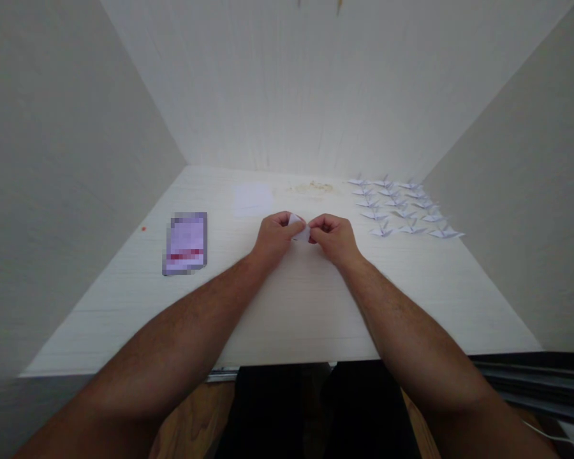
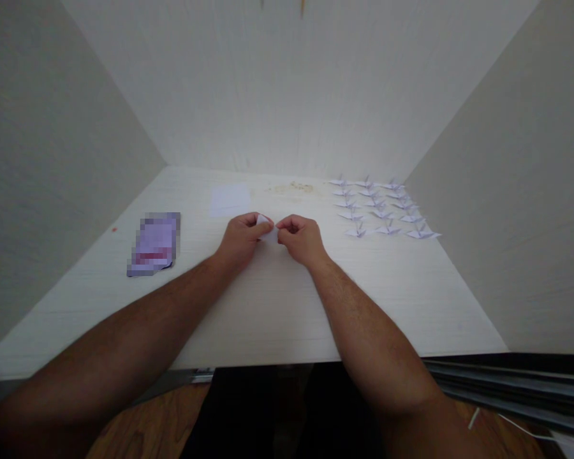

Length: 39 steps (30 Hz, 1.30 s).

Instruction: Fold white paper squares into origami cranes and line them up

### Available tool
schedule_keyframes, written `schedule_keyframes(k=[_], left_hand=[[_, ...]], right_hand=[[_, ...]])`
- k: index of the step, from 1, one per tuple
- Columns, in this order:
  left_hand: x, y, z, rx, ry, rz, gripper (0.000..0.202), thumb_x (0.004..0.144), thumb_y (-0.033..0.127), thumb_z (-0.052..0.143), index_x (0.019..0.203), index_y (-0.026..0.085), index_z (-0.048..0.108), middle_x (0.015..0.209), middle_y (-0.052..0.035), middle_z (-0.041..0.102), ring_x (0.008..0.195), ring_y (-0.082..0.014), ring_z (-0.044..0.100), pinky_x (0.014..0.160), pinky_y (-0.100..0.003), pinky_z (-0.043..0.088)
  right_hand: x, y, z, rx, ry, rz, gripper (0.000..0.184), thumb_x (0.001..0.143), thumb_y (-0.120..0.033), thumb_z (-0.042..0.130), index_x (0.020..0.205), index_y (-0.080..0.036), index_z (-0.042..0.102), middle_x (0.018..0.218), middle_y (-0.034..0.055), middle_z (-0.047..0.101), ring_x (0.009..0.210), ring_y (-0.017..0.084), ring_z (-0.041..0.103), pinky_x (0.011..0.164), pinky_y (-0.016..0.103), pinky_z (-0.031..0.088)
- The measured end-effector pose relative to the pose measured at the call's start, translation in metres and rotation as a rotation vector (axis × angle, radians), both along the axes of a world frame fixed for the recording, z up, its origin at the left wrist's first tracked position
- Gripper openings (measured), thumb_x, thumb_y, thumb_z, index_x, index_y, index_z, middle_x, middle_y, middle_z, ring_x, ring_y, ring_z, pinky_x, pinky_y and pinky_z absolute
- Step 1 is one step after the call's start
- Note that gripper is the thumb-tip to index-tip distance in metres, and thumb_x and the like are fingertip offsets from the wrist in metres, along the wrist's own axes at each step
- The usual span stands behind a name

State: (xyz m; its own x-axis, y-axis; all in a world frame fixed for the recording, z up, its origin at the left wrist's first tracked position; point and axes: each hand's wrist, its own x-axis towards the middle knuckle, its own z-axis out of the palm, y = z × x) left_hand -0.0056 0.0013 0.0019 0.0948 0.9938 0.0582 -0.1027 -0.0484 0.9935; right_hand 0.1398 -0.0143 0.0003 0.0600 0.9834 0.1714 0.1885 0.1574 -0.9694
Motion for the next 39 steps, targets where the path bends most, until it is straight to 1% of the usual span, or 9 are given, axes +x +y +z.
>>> schedule_keyframes(k=[2,6,10,15,19,22,27,32,39], left_hand=[[0.000,0.002,-0.002,-0.002,-0.028,-0.013,0.020,0.066,0.033,0.074,0.068,0.016,0.065,0.063,0.0009,0.061,0.057,-0.0096,0.052,0.055,-0.023,0.041],[0.000,0.005,-0.006,-0.005,-0.072,-0.039,0.022,0.066,0.035,0.075,0.074,0.017,0.063,0.068,0.0011,0.061,0.061,-0.0107,0.056,0.057,-0.024,0.046],[-0.001,0.004,-0.008,0.026,-0.014,-0.048,0.020,0.063,0.024,0.075,0.079,0.019,0.064,0.067,0.0031,0.061,0.058,-0.0087,0.053,0.056,-0.022,0.043],[-0.003,0.001,-0.006,0.068,0.078,-0.159,0.022,0.060,0.017,0.074,0.079,0.017,0.063,0.072,0.0008,0.065,0.065,-0.0095,0.057,0.060,-0.022,0.042],[-0.003,0.003,-0.006,-0.039,-0.019,-0.047,0.034,0.059,0.016,0.071,0.093,0.018,0.067,0.076,0.0020,0.062,0.061,-0.0082,0.054,0.054,-0.021,0.038],[-0.003,0.007,-0.007,-0.093,-0.104,-0.002,0.041,0.059,0.019,0.071,0.100,0.019,0.069,0.080,0.0010,0.064,0.060,-0.0077,0.053,0.051,-0.021,0.035],[-0.003,0.009,-0.010,-0.090,-0.121,-0.006,0.031,0.060,0.023,0.074,0.090,0.016,0.071,0.079,-0.0012,0.067,0.060,-0.0085,0.054,0.053,-0.022,0.036],[-0.003,0.008,-0.011,-0.107,-0.146,0.021,0.029,0.058,0.022,0.077,0.085,0.015,0.071,0.075,-0.0011,0.068,0.059,-0.0088,0.055,0.054,-0.023,0.038],[-0.003,0.008,-0.011,-0.059,-0.129,-0.001,0.031,0.057,0.023,0.079,0.086,0.014,0.070,0.066,0.0016,0.064,0.053,-0.0072,0.050,0.053,-0.023,0.037]], right_hand=[[0.000,0.000,0.000,-0.016,0.037,0.007,0.011,0.064,-0.024,0.064,0.073,-0.018,0.067,0.056,-0.0017,0.065,0.052,0.012,0.058,0.051,0.023,0.043],[0.001,-0.001,0.002,-0.017,0.034,-0.013,0.013,0.067,-0.030,0.069,0.069,-0.018,0.064,0.055,-0.0011,0.064,0.051,0.011,0.056,0.050,0.024,0.042],[0.002,0.000,0.001,0.030,0.037,-0.068,0.010,0.068,-0.027,0.067,0.065,-0.018,0.062,0.054,-0.0030,0.060,0.050,0.010,0.054,0.050,0.024,0.041],[0.003,0.001,0.002,0.086,0.003,-0.068,0.011,0.068,-0.027,0.070,0.067,-0.018,0.063,0.057,-0.0031,0.060,0.052,0.009,0.050,0.050,0.023,0.039],[0.003,0.001,0.003,0.031,0.084,-0.005,0.017,0.070,-0.031,0.070,0.076,-0.019,0.061,0.057,-0.0035,0.061,0.050,0.010,0.054,0.049,0.024,0.042],[0.002,0.002,0.000,0.053,0.135,0.046,0.019,0.070,-0.028,0.069,0.083,-0.021,0.057,0.056,-0.0056,0.061,0.050,0.012,0.058,0.050,0.024,0.045],[0.007,0.004,-0.007,0.168,0.050,0.173,0.016,0.074,-0.023,0.063,0.090,-0.020,0.065,0.076,-0.0006,0.069,0.065,0.013,0.066,0.058,0.025,0.048],[0.014,0.006,-0.007,0.164,-0.097,0.149,0.014,0.070,-0.024,0.070,0.083,-0.019,0.073,0.067,-0.0009,0.067,0.059,0.011,0.057,0.058,0.026,0.046],[0.012,0.005,-0.004,0.099,0.004,0.148,0.018,0.074,-0.034,0.071,0.079,-0.017,0.070,0.067,0.0021,0.069,0.057,0.012,0.059,0.056,0.027,0.049]])
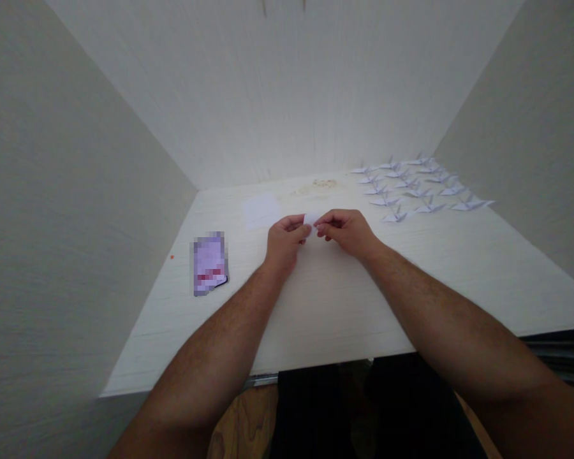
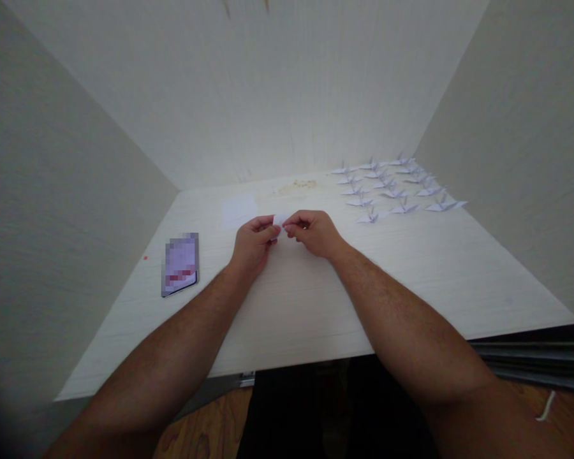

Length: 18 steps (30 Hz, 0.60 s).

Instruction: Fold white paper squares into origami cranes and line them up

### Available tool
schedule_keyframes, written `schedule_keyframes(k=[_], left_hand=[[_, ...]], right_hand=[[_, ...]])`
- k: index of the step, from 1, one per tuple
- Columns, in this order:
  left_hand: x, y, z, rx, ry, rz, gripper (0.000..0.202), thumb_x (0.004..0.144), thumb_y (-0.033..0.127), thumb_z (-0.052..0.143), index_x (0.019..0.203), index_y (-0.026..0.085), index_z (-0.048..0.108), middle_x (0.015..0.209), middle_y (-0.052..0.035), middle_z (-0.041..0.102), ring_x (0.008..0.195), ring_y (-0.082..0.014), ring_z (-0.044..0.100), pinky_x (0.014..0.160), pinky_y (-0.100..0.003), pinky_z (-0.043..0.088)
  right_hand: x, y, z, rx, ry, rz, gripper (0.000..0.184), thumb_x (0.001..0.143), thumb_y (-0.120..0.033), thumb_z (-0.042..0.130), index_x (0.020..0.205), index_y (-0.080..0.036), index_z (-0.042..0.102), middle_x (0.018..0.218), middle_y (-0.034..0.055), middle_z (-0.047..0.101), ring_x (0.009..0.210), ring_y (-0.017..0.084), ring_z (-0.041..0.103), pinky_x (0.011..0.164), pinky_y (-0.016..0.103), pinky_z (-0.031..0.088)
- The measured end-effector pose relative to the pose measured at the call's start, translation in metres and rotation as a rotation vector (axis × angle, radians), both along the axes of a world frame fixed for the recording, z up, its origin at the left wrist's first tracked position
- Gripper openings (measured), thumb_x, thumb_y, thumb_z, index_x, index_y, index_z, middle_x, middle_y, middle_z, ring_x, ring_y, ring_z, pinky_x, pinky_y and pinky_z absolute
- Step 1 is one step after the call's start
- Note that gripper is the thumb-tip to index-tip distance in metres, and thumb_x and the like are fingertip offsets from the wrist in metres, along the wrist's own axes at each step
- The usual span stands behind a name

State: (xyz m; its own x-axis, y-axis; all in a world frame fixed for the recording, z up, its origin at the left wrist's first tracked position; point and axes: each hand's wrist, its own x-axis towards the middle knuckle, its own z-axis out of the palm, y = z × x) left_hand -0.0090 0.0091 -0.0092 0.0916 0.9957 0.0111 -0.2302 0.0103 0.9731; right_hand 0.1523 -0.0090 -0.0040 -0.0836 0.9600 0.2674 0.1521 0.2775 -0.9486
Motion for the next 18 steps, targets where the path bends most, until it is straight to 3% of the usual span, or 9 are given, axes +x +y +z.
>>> schedule_keyframes(k=[6,18], left_hand=[[0.0009,-0.0005,-0.0028,0.082,0.049,-0.051,0.029,0.060,0.021,0.075,0.089,0.015,0.070,0.071,0.0005,0.068,0.054,-0.0075,0.052,0.053,-0.022,0.038],[-0.0038,-0.0027,0.0034,0.104,0.199,-0.103,0.032,0.061,0.027,0.081,0.090,0.016,0.070,0.059,0.0048,0.059,0.049,-0.0062,0.049,0.049,-0.020,0.037]], right_hand=[[-0.0039,0.0001,0.0017,-0.045,0.056,-0.075,0.017,0.072,-0.032,0.071,0.073,-0.017,0.062,0.063,0.0015,0.068,0.055,0.012,0.060,0.054,0.025,0.049],[-0.0045,-0.0014,0.0009,-0.002,0.008,-0.075,0.016,0.070,-0.029,0.074,0.075,-0.018,0.064,0.061,-0.0012,0.064,0.053,0.010,0.055,0.051,0.023,0.043]])
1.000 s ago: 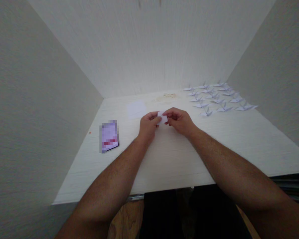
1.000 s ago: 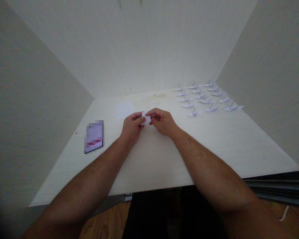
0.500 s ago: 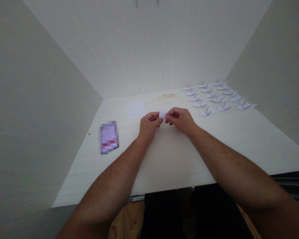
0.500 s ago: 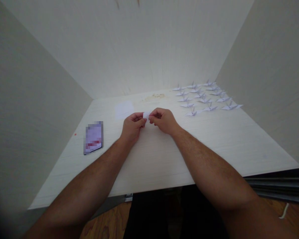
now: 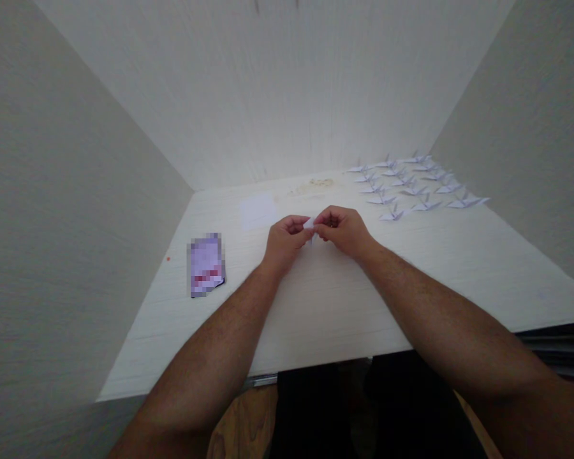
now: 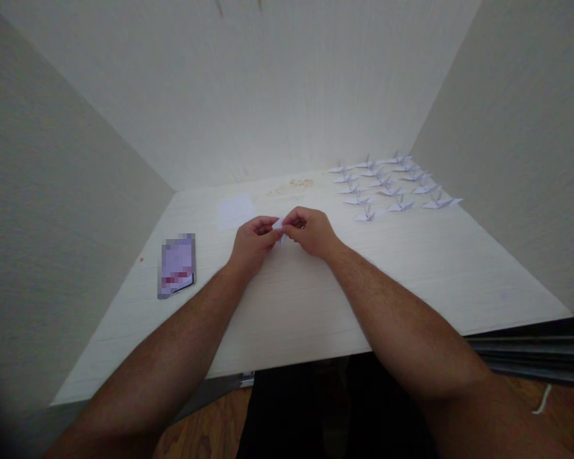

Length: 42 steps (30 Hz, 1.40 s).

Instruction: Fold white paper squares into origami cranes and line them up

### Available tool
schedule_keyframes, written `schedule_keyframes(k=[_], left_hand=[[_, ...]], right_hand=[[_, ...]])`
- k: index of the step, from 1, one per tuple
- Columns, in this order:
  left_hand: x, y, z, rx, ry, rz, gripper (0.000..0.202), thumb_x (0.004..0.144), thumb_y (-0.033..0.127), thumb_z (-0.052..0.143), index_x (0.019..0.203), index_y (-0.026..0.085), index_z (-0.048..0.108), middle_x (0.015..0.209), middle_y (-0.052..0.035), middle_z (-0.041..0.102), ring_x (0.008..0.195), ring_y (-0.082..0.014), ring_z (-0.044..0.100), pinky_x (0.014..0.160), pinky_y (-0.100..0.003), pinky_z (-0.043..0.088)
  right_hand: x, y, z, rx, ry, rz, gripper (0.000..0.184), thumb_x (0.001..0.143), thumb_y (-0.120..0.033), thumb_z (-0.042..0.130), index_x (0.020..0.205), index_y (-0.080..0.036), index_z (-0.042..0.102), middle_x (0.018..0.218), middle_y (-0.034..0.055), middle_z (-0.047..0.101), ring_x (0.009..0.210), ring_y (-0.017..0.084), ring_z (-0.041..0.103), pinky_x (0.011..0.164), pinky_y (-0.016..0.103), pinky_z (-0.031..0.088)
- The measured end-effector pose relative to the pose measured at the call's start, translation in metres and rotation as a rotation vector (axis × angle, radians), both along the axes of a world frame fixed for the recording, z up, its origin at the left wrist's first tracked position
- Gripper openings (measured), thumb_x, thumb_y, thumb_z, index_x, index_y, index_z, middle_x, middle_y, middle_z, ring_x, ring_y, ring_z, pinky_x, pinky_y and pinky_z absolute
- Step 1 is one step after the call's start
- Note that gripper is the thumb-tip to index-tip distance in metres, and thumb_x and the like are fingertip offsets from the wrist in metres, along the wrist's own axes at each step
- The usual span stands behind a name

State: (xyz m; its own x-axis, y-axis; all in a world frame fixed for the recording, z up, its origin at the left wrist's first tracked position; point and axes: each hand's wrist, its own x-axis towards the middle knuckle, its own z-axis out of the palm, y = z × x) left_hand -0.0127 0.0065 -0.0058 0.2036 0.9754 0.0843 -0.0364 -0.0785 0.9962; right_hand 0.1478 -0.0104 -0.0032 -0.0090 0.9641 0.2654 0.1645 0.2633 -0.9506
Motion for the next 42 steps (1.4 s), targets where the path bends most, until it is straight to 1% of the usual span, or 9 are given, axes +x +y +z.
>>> schedule_keyframes(k=[3,6,8,10,12,19,28,38,42], left_hand=[[0.0001,-0.0007,0.0004,0.019,0.036,-0.038,0.032,0.064,0.023,0.077,0.094,0.015,0.068,0.062,0.0032,0.062,0.049,-0.0068,0.052,0.047,-0.020,0.038],[0.0008,-0.0014,0.0011,0.043,0.048,-0.004,0.036,0.066,0.020,0.073,0.100,0.016,0.066,0.067,0.0020,0.065,0.049,-0.0077,0.055,0.044,-0.020,0.040],[0.0010,-0.0014,0.0011,0.055,0.041,0.020,0.036,0.066,0.020,0.072,0.102,0.016,0.066,0.070,0.0017,0.066,0.050,-0.0083,0.058,0.043,-0.019,0.041],[0.0011,-0.0013,0.0006,0.060,0.042,0.028,0.032,0.066,0.021,0.072,0.097,0.016,0.066,0.070,0.0009,0.066,0.051,-0.0090,0.060,0.043,-0.019,0.041],[0.0012,-0.0013,0.0001,0.061,0.056,0.025,0.026,0.067,0.022,0.073,0.091,0.015,0.066,0.069,0.0000,0.067,0.052,-0.0098,0.061,0.043,-0.019,0.041],[0.0022,-0.0036,0.0025,0.040,0.044,0.009,0.021,0.068,0.024,0.074,0.084,0.014,0.065,0.065,-0.0018,0.068,0.053,-0.0117,0.063,0.044,-0.020,0.043],[0.0024,-0.0047,0.0037,0.025,0.033,0.006,0.019,0.066,0.024,0.075,0.080,0.015,0.064,0.061,-0.0005,0.066,0.052,-0.0110,0.061,0.045,-0.020,0.042],[0.0016,-0.0025,0.0011,0.003,0.040,0.013,0.018,0.065,0.023,0.075,0.078,0.016,0.065,0.054,0.0031,0.060,0.044,-0.0066,0.049,0.043,-0.019,0.034],[0.0011,-0.0013,0.0009,-0.010,0.021,-0.009,0.017,0.065,0.022,0.074,0.078,0.016,0.066,0.053,0.0026,0.060,0.044,-0.0074,0.049,0.043,-0.020,0.034]], right_hand=[[-0.0004,0.0013,-0.0006,-0.001,0.062,0.017,0.024,0.069,-0.030,0.074,0.087,-0.019,0.063,0.067,-0.0012,0.067,0.054,0.010,0.057,0.051,0.024,0.046],[-0.0006,0.0015,0.0005,-0.021,0.079,-0.004,0.032,0.067,-0.029,0.074,0.094,-0.019,0.061,0.069,-0.0015,0.068,0.053,0.010,0.057,0.051,0.024,0.045],[-0.0006,0.0008,0.0018,-0.049,0.038,-0.020,0.026,0.066,-0.029,0.074,0.087,-0.018,0.063,0.067,-0.0004,0.067,0.053,0.011,0.057,0.051,0.024,0.045],[-0.0006,-0.0003,0.0029,-0.070,-0.034,-0.036,0.018,0.067,-0.029,0.074,0.076,-0.017,0.064,0.063,0.0008,0.066,0.054,0.011,0.057,0.051,0.024,0.044],[-0.0006,-0.0013,0.0037,-0.075,-0.097,-0.053,0.014,0.070,-0.029,0.071,0.072,-0.017,0.065,0.060,0.0009,0.065,0.053,0.012,0.057,0.050,0.024,0.043],[-0.0013,-0.0020,0.0036,-0.052,-0.161,-0.104,0.010,0.073,-0.027,0.066,0.071,-0.017,0.066,0.057,0.0003,0.064,0.053,0.012,0.057,0.051,0.024,0.042],[-0.0006,-0.0010,0.0013,-0.027,-0.224,-0.136,0.012,0.073,-0.029,0.067,0.070,-0.018,0.066,0.058,0.0005,0.065,0.055,0.012,0.055,0.052,0.024,0.039],[0.0000,-0.0002,-0.0008,-0.016,-0.223,-0.118,0.014,0.072,-0.031,0.068,0.068,-0.018,0.065,0.058,0.0001,0.063,0.054,0.012,0.052,0.051,0.024,0.037],[-0.0001,-0.0011,0.0013,-0.035,-0.227,-0.114,0.013,0.072,-0.030,0.067,0.067,-0.018,0.064,0.057,-0.0001,0.062,0.053,0.012,0.052,0.050,0.024,0.037]])
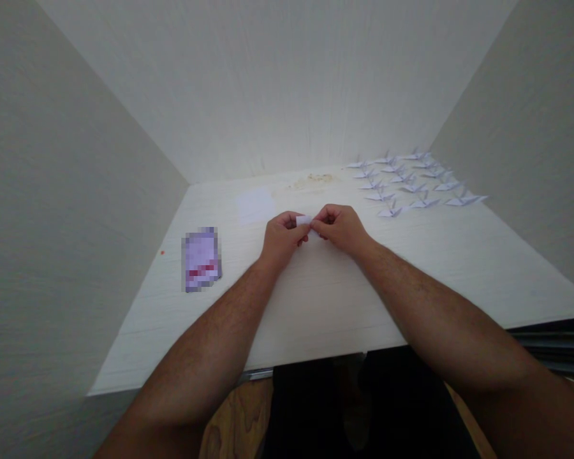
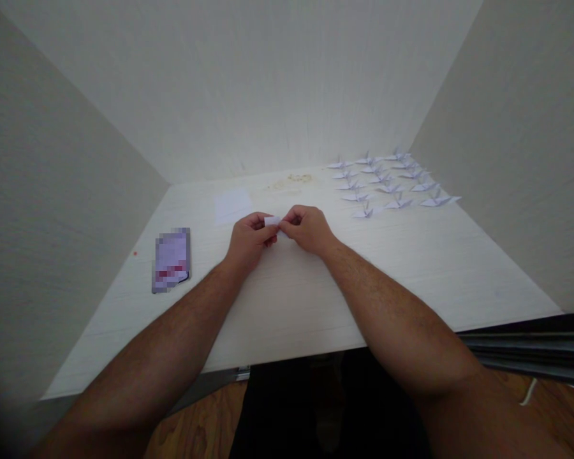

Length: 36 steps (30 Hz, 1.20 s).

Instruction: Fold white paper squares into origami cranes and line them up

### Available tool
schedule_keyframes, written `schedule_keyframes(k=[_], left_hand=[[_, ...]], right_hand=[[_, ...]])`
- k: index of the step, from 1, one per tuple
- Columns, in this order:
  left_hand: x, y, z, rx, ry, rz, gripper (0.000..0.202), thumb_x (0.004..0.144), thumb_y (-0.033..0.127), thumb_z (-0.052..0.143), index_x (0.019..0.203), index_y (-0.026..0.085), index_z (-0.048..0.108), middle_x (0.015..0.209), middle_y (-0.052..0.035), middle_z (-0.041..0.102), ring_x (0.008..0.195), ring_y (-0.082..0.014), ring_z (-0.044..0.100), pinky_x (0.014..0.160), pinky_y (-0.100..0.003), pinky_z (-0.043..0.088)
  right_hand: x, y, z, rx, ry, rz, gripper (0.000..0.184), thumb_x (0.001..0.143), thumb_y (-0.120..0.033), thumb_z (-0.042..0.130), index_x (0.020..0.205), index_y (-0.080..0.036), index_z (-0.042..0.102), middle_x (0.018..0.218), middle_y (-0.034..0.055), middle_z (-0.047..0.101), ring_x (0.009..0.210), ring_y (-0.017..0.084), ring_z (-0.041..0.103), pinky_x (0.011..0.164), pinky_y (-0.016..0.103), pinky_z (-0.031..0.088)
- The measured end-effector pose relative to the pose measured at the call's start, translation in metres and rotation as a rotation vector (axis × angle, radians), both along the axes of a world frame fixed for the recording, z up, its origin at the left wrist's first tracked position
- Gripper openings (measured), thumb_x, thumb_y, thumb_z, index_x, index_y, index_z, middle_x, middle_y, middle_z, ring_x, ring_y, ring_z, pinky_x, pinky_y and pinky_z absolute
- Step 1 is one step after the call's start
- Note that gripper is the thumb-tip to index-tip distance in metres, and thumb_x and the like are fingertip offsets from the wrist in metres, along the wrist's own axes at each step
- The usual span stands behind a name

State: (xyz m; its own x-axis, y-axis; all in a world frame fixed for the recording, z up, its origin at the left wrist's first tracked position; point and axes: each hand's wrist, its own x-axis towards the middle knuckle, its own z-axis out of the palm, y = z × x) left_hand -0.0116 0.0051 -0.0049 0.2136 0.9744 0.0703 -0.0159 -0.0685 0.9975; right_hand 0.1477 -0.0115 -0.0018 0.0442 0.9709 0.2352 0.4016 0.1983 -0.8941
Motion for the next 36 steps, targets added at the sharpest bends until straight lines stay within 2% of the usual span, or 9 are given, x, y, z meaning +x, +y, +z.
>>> schedule_keyframes(k=[4,8,12,16,21,24,27,36], left_hand=[[0.000,0.001,-0.001,-0.009,-0.014,0.005,0.016,0.064,0.022,0.074,0.077,0.016,0.066,0.053,0.0018,0.060,0.045,-0.0082,0.050,0.045,-0.020,0.035],[0.001,0.003,0.000,-0.004,-0.057,0.048,0.017,0.062,0.021,0.073,0.076,0.016,0.065,0.053,0.0026,0.059,0.045,-0.0077,0.048,0.044,-0.020,0.035],[0.003,0.003,0.001,-0.010,-0.105,0.083,0.013,0.060,0.017,0.070,0.071,0.016,0.064,0.050,0.0039,0.056,0.043,-0.0069,0.045,0.043,-0.020,0.032],[0.004,0.004,0.001,-0.015,-0.146,0.127,0.010,0.060,0.015,0.068,0.069,0.015,0.063,0.049,0.0034,0.056,0.042,-0.0067,0.044,0.042,-0.021,0.032],[0.003,0.007,0.002,0.009,-0.168,0.161,0.010,0.061,0.014,0.068,0.070,0.015,0.064,0.050,0.0032,0.055,0.042,-0.0066,0.045,0.042,-0.020,0.033],[0.003,0.008,0.003,0.014,-0.191,0.161,0.011,0.061,0.015,0.069,0.070,0.015,0.063,0.051,0.0030,0.056,0.043,-0.0062,0.045,0.043,-0.020,0.034],[0.003,0.007,0.002,0.026,-0.200,0.124,0.012,0.063,0.016,0.071,0.071,0.015,0.062,0.052,0.0025,0.057,0.045,-0.0071,0.048,0.044,-0.020,0.036],[0.003,0.004,0.004,0.019,-0.210,0.105,0.015,0.062,0.018,0.073,0.073,0.015,0.063,0.056,0.0012,0.061,0.047,-0.0084,0.053,0.046,-0.021,0.041]], right_hand=[[-0.001,-0.001,0.002,-0.027,0.029,0.013,0.012,0.072,-0.029,0.068,0.068,-0.018,0.064,0.054,-0.0006,0.061,0.050,0.011,0.052,0.048,0.023,0.037],[-0.001,-0.003,0.005,-0.105,0.039,0.060,0.019,0.077,-0.033,0.066,0.067,-0.017,0.064,0.051,-0.0007,0.060,0.045,0.010,0.050,0.046,0.022,0.037],[-0.001,-0.005,0.007,-0.159,0.063,0.126,0.018,0.077,-0.030,0.065,0.066,-0.016,0.063,0.056,0.0009,0.064,0.045,0.009,0.051,0.044,0.022,0.037],[0.000,-0.002,0.002,-0.171,0.142,0.164,0.009,0.071,-0.024,0.068,0.069,-0.018,0.062,0.053,-0.0022,0.060,0.045,0.009,0.051,0.043,0.021,0.038],[0.001,0.001,-0.004,-0.215,0.266,0.217,0.021,0.062,-0.024,0.076,0.078,-0.019,0.063,0.059,-0.0036,0.062,0.049,0.010,0.054,0.046,0.022,0.045],[0.000,-0.001,-0.001,-0.259,0.310,0.201,0.020,0.065,-0.030,0.075,0.076,-0.018,0.065,0.063,-0.0006,0.065,0.049,0.010,0.054,0.046,0.023,0.046],[-0.001,-0.004,0.002,-0.237,0.282,0.169,0.020,0.072,-0.036,0.071,0.070,-0.017,0.064,0.066,0.0028,0.069,0.049,0.009,0.054,0.046,0.022,0.044],[-0.001,-0.004,0.002,-0.175,0.192,0.119,0.016,0.068,-0.030,0.073,0.064,-0.017,0.063,0.052,-0.0016,0.060,0.044,0.008,0.049,0.043,0.021,0.036]])
